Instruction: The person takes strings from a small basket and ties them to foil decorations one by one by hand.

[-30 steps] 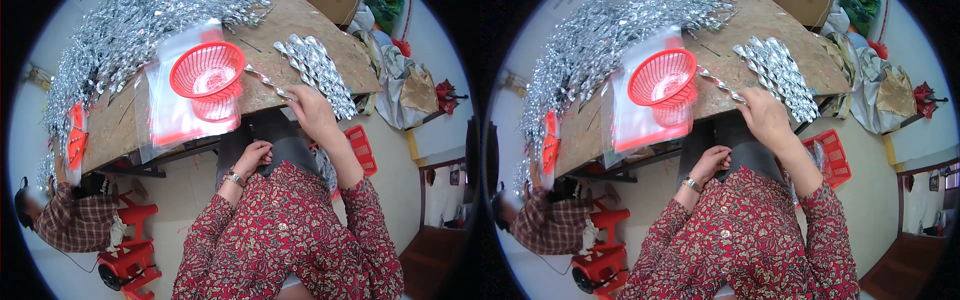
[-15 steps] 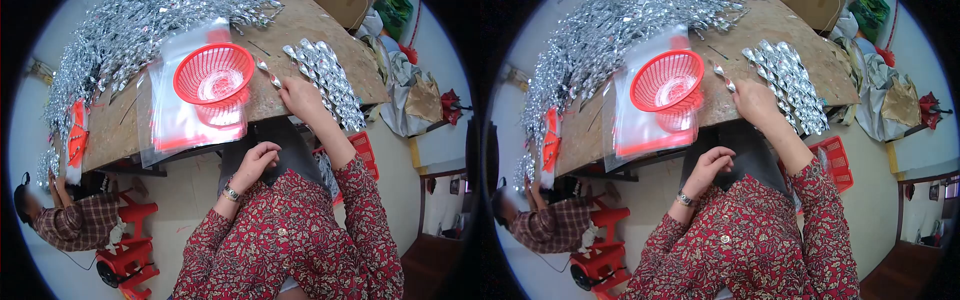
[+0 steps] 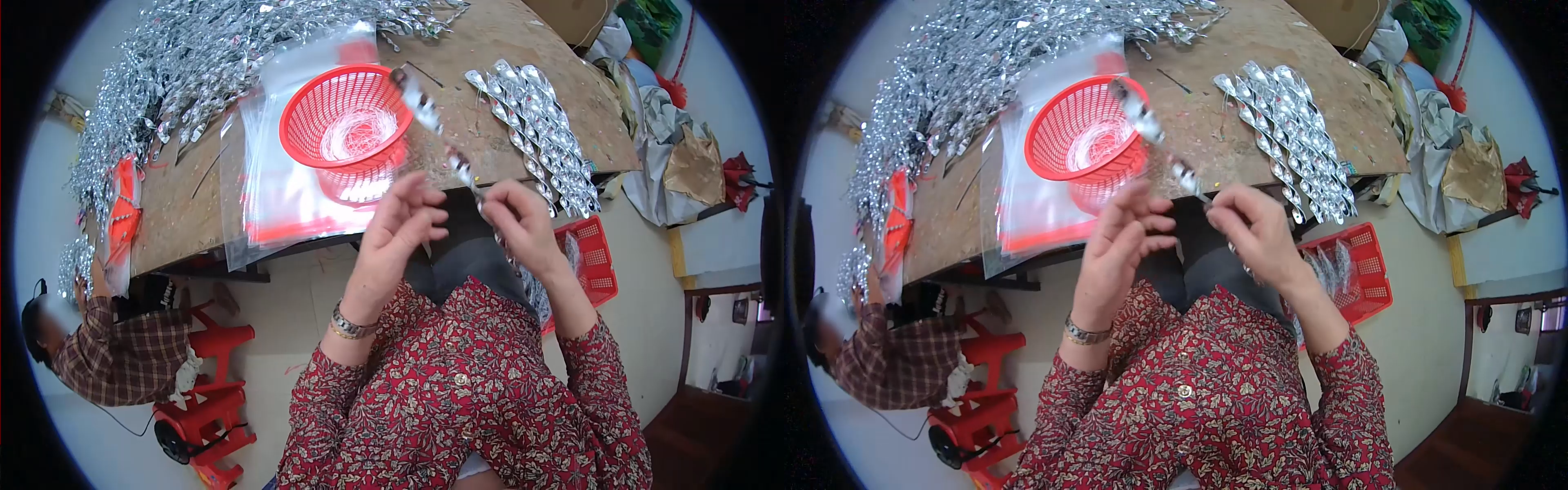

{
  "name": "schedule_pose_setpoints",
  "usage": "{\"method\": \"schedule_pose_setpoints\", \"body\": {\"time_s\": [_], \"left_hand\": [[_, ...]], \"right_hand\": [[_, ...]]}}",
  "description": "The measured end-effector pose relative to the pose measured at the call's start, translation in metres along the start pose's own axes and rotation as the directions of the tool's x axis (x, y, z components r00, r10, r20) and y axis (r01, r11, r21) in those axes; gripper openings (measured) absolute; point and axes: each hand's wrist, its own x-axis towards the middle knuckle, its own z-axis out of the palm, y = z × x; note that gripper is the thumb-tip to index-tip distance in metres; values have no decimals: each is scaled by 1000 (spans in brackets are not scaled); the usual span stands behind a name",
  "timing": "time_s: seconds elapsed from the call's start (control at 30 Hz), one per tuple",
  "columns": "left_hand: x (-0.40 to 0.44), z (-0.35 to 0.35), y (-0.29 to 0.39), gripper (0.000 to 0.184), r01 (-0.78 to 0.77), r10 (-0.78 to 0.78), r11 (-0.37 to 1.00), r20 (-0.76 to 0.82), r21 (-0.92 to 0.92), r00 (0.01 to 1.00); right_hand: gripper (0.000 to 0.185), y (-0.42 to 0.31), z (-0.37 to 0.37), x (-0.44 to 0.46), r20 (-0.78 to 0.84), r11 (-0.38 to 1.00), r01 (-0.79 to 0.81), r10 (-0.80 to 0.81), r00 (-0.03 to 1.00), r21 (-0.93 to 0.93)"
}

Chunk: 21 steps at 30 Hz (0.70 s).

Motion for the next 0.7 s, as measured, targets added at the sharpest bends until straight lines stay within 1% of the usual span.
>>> {"method": "schedule_pose_setpoints", "body": {"time_s": [0.03,0.07,0.13,0.17,0.23,0.3,0.33,0.4,0.43,0.47,0.53,0.57,0.63,0.7], "left_hand": [[1,-2,5,45,-30,29,999,10,30,1000],[3,-2,8,45,-29,29,999,6,31,1000],[3,0,13,44,-145,138,985,-74,-95,988],[3,2,18,40,-148,133,982,-127,-115,983],[0,-6,19,37,-162,144,977,-128,-138,981],[0,-12,22,30,-194,172,968,-142,-158,975],[-1,-16,21,30,-196,173,968,-146,-158,974],[-2,-25,18,25,-280,249,946,-188,-163,950],[-3,-22,22,22,-288,246,946,-249,-149,937],[-3,-25,23,22,-291,248,945,-253,-149,935],[-3,-31,24,21,-297,244,939,-270,-176,931],[-4,-33,24,21,-299,245,938,-273,-177,930],[-4,-37,22,20,-284,226,943,-294,-173,929],[-6,-37,19,19,-279,217,944,-304,-178,928]], "right_hand": [[3,-1,4,-5,40,1000,26,-26,999,2],[2,-2,9,-8,80,999,53,-53,995,5],[5,-3,16,-8,164,982,185,-175,971,-47],[7,-7,21,-7,197,981,191,-180,964,-41],[8,-11,30,-3,234,980,199,-186,954,-32],[11,-12,36,4,347,949,298,-246,905,-104],[11,-16,38,9,350,949,299,-246,904,-104],[14,-31,37,19,374,956,285,-239,896,-72],[14,-34,36,25,366,955,289,-247,897,-62],[13,-41,34,33,327,932,358,-321,889,-57],[12,-51,31,52,285,915,400,-371,884,-50],[12,-55,31,62,288,915,400,-370,883,-50],[12,-59,32,82,243,893,436,-401,883,-113],[13,-61,38,102,253,897,429,-392,884,-108]]}}
